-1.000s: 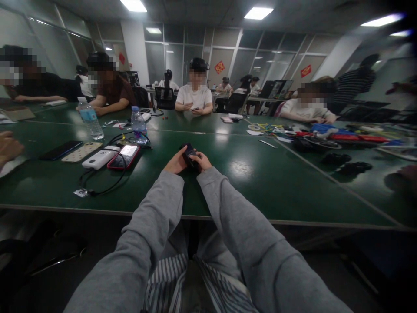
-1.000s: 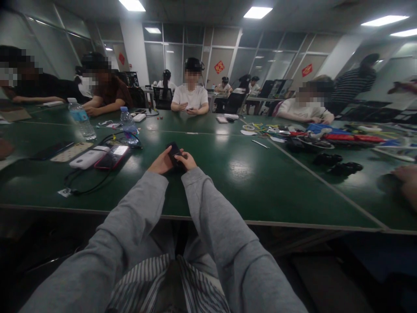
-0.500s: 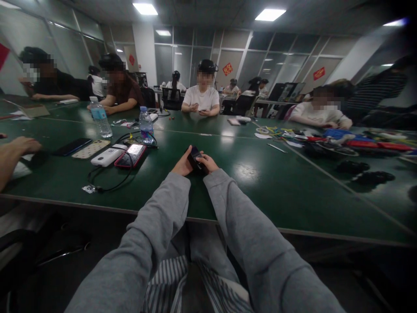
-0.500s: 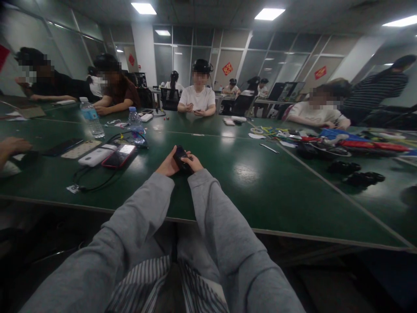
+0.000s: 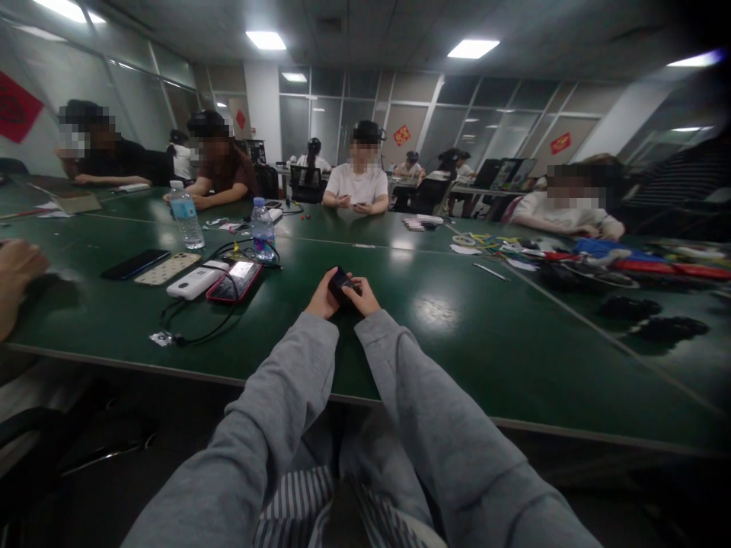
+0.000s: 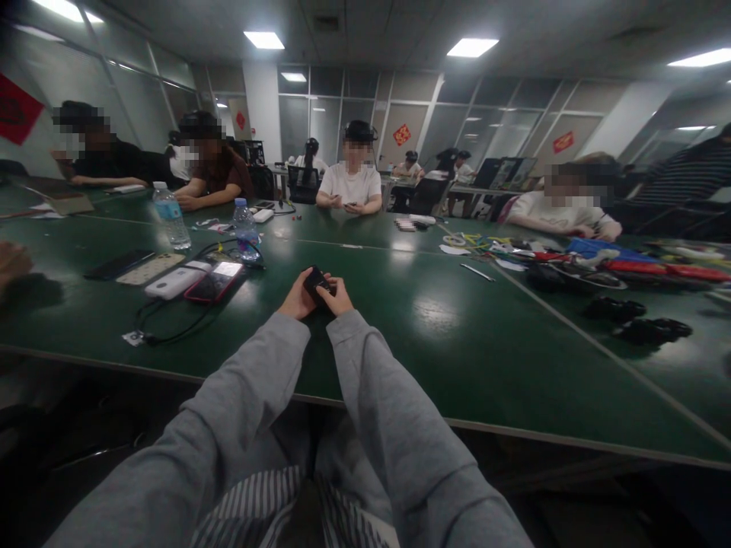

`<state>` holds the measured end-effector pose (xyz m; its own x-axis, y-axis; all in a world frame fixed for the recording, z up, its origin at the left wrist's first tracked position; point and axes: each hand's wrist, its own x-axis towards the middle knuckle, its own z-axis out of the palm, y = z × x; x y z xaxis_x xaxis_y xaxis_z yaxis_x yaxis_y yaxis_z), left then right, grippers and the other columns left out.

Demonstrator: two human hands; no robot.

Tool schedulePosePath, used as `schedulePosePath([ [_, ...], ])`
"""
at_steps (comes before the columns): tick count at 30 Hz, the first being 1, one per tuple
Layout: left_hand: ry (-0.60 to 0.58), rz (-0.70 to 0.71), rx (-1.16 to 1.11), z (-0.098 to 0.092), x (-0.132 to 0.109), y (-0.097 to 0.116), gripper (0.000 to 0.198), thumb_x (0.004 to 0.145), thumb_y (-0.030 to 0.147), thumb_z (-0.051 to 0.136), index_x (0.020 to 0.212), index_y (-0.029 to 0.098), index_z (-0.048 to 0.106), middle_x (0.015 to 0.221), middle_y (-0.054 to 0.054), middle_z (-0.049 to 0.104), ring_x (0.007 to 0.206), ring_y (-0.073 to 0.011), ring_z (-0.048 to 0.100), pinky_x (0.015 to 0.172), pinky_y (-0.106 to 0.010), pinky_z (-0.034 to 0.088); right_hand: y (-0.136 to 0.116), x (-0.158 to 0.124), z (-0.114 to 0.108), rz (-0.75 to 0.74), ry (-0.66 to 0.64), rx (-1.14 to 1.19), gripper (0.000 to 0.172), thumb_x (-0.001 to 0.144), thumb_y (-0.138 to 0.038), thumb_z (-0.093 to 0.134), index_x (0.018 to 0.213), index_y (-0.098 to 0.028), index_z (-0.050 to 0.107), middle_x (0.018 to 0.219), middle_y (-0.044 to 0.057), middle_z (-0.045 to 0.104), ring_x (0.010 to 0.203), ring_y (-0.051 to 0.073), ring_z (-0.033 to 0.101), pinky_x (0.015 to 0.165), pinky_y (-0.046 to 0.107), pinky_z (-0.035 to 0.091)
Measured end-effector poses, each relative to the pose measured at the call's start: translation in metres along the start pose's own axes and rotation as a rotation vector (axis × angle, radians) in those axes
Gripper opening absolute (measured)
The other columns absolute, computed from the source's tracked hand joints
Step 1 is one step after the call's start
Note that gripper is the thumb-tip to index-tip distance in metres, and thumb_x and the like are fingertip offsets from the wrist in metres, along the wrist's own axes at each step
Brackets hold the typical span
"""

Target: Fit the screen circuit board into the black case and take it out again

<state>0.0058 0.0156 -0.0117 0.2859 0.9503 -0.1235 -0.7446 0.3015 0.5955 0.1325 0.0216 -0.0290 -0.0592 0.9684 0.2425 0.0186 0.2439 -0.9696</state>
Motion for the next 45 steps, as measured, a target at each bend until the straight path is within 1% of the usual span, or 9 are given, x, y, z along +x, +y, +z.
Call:
schedulePosePath([
  [5,0.059,0.009,-0.06,0.002,0.001,0.002,0.03,0.089,0.041,0.062,0.092,0.013,0.068,0.081,-0.007,0.072,0.085,-0.0192,0.07,0.091,-0.032,0.053,-0.001,-0.007,0.001,-0.285,-0.032,-0.29,0.065,0.06,-0.048,0.078,0.112,-0.02,0.051,0.127,0.015,0.057,0.123,0.029,0.052,0.111,0.046,0.035],
  [7,0.055,0.017,-0.063,0.003,-0.001,0.003,0.033,0.089,0.046,0.06,0.092,0.014,0.068,0.081,-0.006,0.072,0.086,-0.0194,0.07,0.092,-0.033,0.052,0.0,-0.008,0.001,-0.315,-0.037,-0.372,0.069,0.061,-0.043,0.078,0.118,-0.017,0.05,0.132,0.018,0.054,0.129,0.032,0.049,0.113,0.047,0.033],
  [10,0.043,0.02,-0.042,0.003,-0.004,0.004,0.046,0.089,0.059,0.054,0.093,0.015,0.068,0.084,-0.008,0.072,0.093,-0.0221,0.069,0.094,-0.035,0.051,-0.002,-0.011,0.002,-0.301,-0.018,-0.438,0.065,0.067,-0.04,0.073,0.123,-0.017,0.05,0.132,0.018,0.056,0.125,0.032,0.053,0.111,0.048,0.036],
  [14,0.089,0.007,-0.079,-0.001,-0.003,0.005,0.06,0.087,0.071,0.044,0.098,0.016,0.066,0.085,-0.01,0.072,0.097,-0.0244,0.068,0.094,-0.038,0.051,-0.016,-0.014,0.001,-0.346,0.092,-0.451,0.06,0.073,-0.043,0.068,0.126,-0.019,0.052,0.128,0.014,0.061,0.118,0.03,0.057,0.106,0.045,0.041],
  [18,0.121,0.007,-0.155,-0.006,0.003,0.006,0.059,0.089,0.068,0.042,0.1,0.014,0.065,0.084,-0.01,0.071,0.093,-0.0244,0.069,0.091,-0.039,0.052,-0.032,-0.012,-0.012,-0.415,0.291,-0.478,0.062,0.08,-0.046,0.06,0.133,-0.016,0.048,0.132,0.016,0.058,0.12,0.028,0.056,0.107,0.042,0.041],
  [21,0.109,0.014,-0.19,-0.01,0.005,0.006,0.058,0.093,0.063,0.037,0.106,0.013,0.063,0.09,-0.012,0.072,0.093,-0.025,0.069,0.088,-0.041,0.053,-0.031,-0.004,-0.027,-0.356,0.43,-0.587,0.062,0.082,-0.041,0.057,0.135,-0.011,0.045,0.136,0.019,0.055,0.124,0.029,0.053,0.108,0.044,0.04],
  [24,0.105,0.021,-0.208,-0.011,0.006,0.006,0.055,0.095,0.059,0.035,0.111,0.014,0.062,0.097,-0.012,0.072,0.093,-0.0248,0.069,0.087,-0.042,0.053,-0.02,0.004,-0.04,-0.253,0.476,-0.724,0.062,0.082,-0.035,0.056,0.136,-0.009,0.043,0.136,0.021,0.054,0.125,0.03,0.052,0.107,0.045,0.04],
  [33,0.118,0.008,-0.22,-0.006,0.002,0.007,0.049,0.095,0.052,0.038,0.117,0.014,0.058,0.106,-0.014,0.07,0.095,-0.0251,0.069,0.086,-0.041,0.053,0.0,0.006,-0.043,-0.137,0.327,-0.989,0.063,0.08,-0.033,0.059,0.136,-0.009,0.046,0.127,0.021,0.058,0.117,0.032,0.056,0.099,0.044,0.045],
  [45,0.111,0.005,-0.206,-0.004,0.0,0.007,0.047,0.095,0.051,0.037,0.121,0.017,0.056,0.109,-0.013,0.071,0.099,-0.0252,0.069,0.087,-0.042,0.052,0.003,0.005,-0.047,-0.052,0.347,-1.059,0.06,0.079,-0.032,0.062,0.133,-0.01,0.049,0.122,0.021,0.061,0.111,0.033,0.06,0.094,0.045,0.047],
])
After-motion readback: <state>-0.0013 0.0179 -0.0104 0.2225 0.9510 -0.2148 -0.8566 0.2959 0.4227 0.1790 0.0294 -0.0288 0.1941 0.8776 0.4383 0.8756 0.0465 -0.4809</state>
